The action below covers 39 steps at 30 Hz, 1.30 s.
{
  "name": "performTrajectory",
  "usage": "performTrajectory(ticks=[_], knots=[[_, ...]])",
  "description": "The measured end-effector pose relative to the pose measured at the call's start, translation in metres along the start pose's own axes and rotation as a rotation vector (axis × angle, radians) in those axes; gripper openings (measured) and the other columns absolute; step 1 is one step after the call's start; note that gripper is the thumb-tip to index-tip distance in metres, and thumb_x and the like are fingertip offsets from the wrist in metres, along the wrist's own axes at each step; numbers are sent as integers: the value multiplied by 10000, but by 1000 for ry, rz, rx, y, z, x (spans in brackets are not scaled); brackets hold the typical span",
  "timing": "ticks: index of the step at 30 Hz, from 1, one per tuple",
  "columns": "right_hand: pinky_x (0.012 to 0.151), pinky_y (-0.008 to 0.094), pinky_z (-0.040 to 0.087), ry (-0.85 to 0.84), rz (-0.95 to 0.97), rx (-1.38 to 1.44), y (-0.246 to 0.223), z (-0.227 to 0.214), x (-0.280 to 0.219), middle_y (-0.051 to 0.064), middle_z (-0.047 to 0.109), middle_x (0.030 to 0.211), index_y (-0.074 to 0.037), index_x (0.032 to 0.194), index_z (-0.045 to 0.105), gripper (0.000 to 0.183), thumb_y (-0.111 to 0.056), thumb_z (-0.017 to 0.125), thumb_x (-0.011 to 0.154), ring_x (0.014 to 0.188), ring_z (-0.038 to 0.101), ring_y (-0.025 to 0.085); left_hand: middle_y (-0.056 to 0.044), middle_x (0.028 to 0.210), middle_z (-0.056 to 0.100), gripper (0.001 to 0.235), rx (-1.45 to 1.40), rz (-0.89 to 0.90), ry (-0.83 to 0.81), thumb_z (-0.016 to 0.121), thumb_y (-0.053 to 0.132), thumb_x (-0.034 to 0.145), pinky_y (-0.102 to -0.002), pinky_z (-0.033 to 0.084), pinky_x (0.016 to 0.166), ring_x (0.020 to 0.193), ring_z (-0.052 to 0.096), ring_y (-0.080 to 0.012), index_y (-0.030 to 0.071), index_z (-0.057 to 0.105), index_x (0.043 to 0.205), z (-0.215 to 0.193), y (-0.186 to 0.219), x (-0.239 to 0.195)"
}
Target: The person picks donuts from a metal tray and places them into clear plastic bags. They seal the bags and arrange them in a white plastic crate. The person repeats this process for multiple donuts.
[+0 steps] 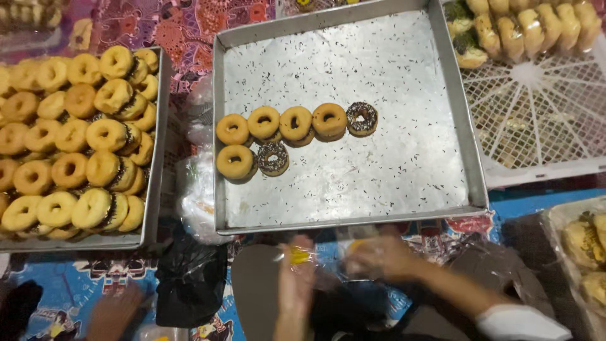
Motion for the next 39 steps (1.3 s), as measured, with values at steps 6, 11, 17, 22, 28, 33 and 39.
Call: performTrajectory(ticks=[6, 11, 17, 22, 28, 33, 39], knots=[[941, 815, 243, 701, 310, -532, 33, -156, 156, 235, 494, 1474, -123, 1539, -81, 1461, -451, 1003, 616, 1381, 441, 467, -48, 1124, 629, 528, -144, 94, -86, 529, 448, 1043, -422, 427, 1135, 1097, 576, -180, 52, 591, 1387, 89, 42, 8], [878, 472, 608, 722, 174, 72, 22, -122, 65, 207, 507, 1516, -212, 1667, -122, 1337, -111, 801, 705, 1152, 712, 350, -95, 1428, 607, 539, -211, -11, -323, 454, 418, 1069, -385, 463, 1108, 1313, 564, -214, 26, 529, 1431, 129, 39, 30], [1012, 458, 562, 915, -85, 383, -29, -4, -91, 277, 600, 1382, -185, 1658, -72, 1367, -10, 834, 649, 1280, 624, 365, -90, 1527, 543, 592, -67, -8, -247, 372, 465, 1044, -376, 510, 1088, 1362, 558, -250, 82, 475, 1484, 155, -7, 4], [1046, 527, 439, 1022, 15, -48, -41, 8, -83, 235, 588, 1430, -104, 1633, 36, 1313, -67, 896, 642, 1330, 584, 364, -144, 1458, 582, 575, -127, -21, -211, 585, 282, 926, -449, 514, 1039, 1319, 583, -289, 162, 401, 1457, 170, -61, -41], [1088, 491, 434, 905, -30, -70, -60, 2, -122, 232, 529, 1416, 26, 1573, 178, 1080, -199, 855, 763, 1367, 483, 351, -240, 1389, 579, 572, -179, -174, -145, 709, 135, 903, -458, 571, 1014, 1248, 607, -345, -68, 495, 1392, 161, -95, -39], [958, 477, 541, 940, -300, -631, -69, -2, -138, 102, 714, 1219, -145, 1152, 701, 321, -139, 723, 832, 1176, 656, 415, -286, 1289, 638, 454, 96, -127, -506, 681, 168, 981, -434, 561, 998, 1165, 657, -345, -119, 574, 1316, 128, -88, -40], [816, 371, 610, 729, 112, -214, -53, -6, -147, 33, 776, 1069, -185, 1132, 767, 173, -200, 721, 965, 942, 776, 233, -182, 1180, 764, 283, 637, 391, -578, 606, 150, 1033, -345, 554, 996, 1129, 711, -234, -81, 739, 1127, 111, -77, -78]])
Point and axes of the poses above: each hand's wrist, its own x-axis towards the middle knuckle, its own z-axis out of the palm, y = z × x, the point moved 1 cm from there along x, towards the middle knuckle
